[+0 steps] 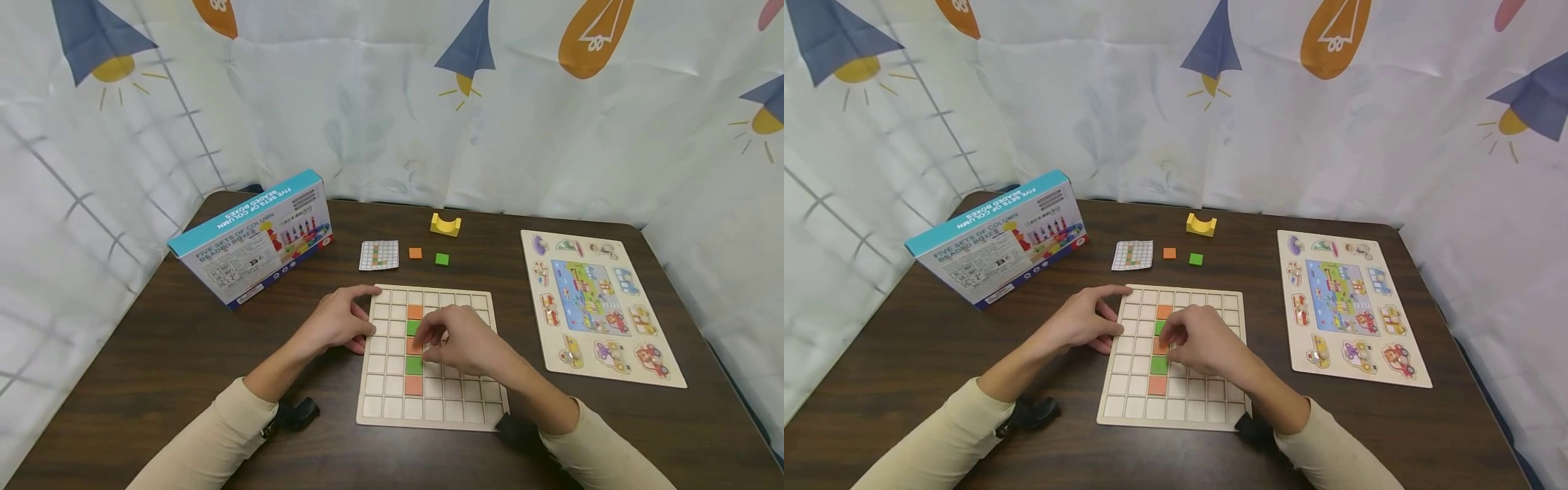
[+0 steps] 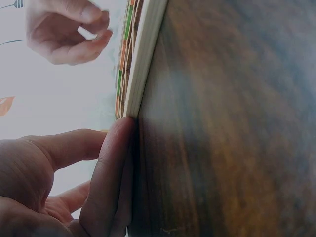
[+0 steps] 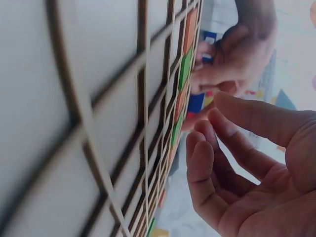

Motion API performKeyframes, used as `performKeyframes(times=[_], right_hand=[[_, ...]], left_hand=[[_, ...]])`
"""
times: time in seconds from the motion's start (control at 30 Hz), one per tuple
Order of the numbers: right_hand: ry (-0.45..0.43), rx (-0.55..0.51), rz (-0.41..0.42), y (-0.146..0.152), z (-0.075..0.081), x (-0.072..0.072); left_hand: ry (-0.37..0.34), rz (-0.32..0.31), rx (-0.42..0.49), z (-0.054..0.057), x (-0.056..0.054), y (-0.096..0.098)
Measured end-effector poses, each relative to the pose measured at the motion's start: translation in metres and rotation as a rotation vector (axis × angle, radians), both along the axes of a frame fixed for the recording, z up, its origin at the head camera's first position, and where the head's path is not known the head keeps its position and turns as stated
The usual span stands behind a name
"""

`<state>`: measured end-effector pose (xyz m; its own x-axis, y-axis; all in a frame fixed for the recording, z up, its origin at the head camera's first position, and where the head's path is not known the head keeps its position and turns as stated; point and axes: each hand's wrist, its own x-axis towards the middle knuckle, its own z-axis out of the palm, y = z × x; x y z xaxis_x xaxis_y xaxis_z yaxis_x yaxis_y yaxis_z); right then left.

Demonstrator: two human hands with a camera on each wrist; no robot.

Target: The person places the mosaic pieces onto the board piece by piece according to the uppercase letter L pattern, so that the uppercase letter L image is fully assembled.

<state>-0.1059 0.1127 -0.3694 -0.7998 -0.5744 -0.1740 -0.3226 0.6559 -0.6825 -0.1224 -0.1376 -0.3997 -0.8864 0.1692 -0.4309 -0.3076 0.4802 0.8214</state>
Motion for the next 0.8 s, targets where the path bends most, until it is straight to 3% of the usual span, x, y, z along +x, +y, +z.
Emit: performKeyframes(times=[0.8], right_hand=[[0.067,0.033,-0.214,0.027,0.005,-0.089]], left_hand=[[-0.003,0.001,-0.012,0.001,0.000,0.001]])
